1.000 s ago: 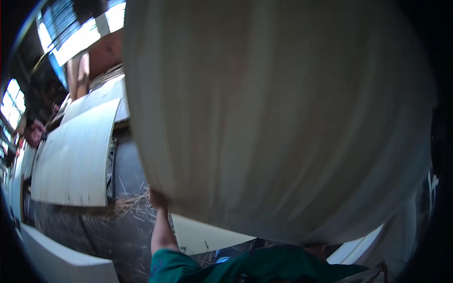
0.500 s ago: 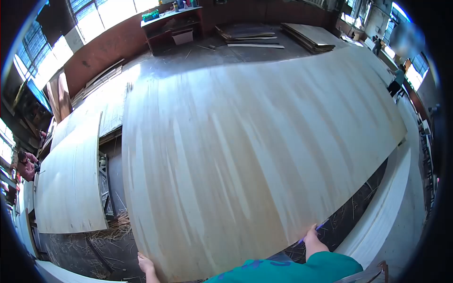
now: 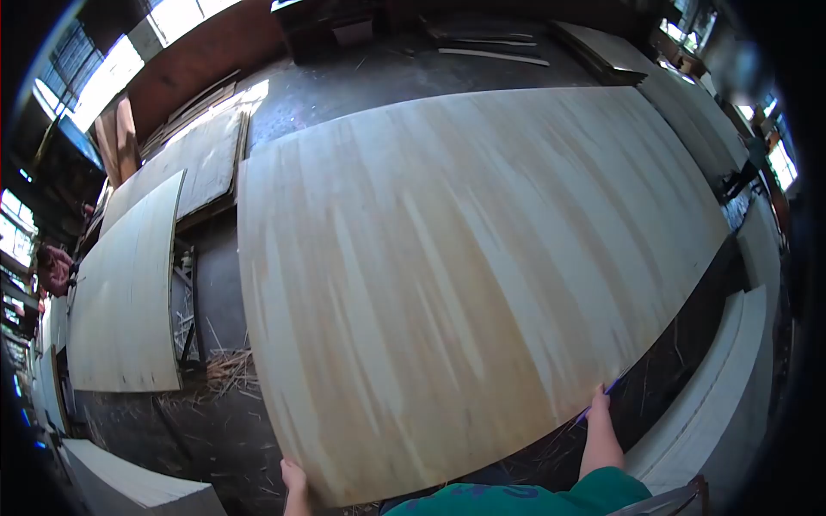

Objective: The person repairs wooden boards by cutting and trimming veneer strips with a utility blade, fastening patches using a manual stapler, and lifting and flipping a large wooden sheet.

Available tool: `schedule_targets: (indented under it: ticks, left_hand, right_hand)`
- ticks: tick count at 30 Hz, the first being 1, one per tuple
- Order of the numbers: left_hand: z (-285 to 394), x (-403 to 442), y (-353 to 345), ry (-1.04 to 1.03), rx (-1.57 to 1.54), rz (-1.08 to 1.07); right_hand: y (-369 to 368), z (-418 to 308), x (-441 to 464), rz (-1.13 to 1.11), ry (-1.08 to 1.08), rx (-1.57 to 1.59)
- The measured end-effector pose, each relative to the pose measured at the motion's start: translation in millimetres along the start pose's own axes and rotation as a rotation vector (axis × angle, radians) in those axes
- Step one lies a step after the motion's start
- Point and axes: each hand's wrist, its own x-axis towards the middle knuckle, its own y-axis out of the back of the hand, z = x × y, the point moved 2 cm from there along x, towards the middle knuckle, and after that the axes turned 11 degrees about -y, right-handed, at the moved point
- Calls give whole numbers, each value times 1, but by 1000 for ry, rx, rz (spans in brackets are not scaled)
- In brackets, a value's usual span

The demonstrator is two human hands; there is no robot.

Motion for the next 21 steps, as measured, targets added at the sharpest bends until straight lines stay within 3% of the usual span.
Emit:
schedule_targets:
  ticks: [4,7,10,13,14,17,19,21]
  left_hand:
    - [60,6,-24,66,-82,16]
    - [81,25,-11,-27,98,191]
    - [65,49,0,-78,7,119]
    - [71,45,22,46,30,-10]
    - [65,41,15,26,21,10]
    - [26,17,-31,-8,36,70]
    - [67,-10,-32,80,-32,82]
    - [65,-7,-33,93,-3,80]
  right_hand:
    - [-38,-44,23,44,27,-218]
    - [-63,-35,2,-167,5,-85]
    - [-61,-20,-24,-110,3,-139]
    - [-46,-8,-37,-92,31,-94]
    - [-43,-8,-41,-141,46,-39]
    - [-42,-13,-7,50,-24,-206]
    - [-46,-17,19,90,-25,-258]
    - [-46,-10,31,56,6,-227]
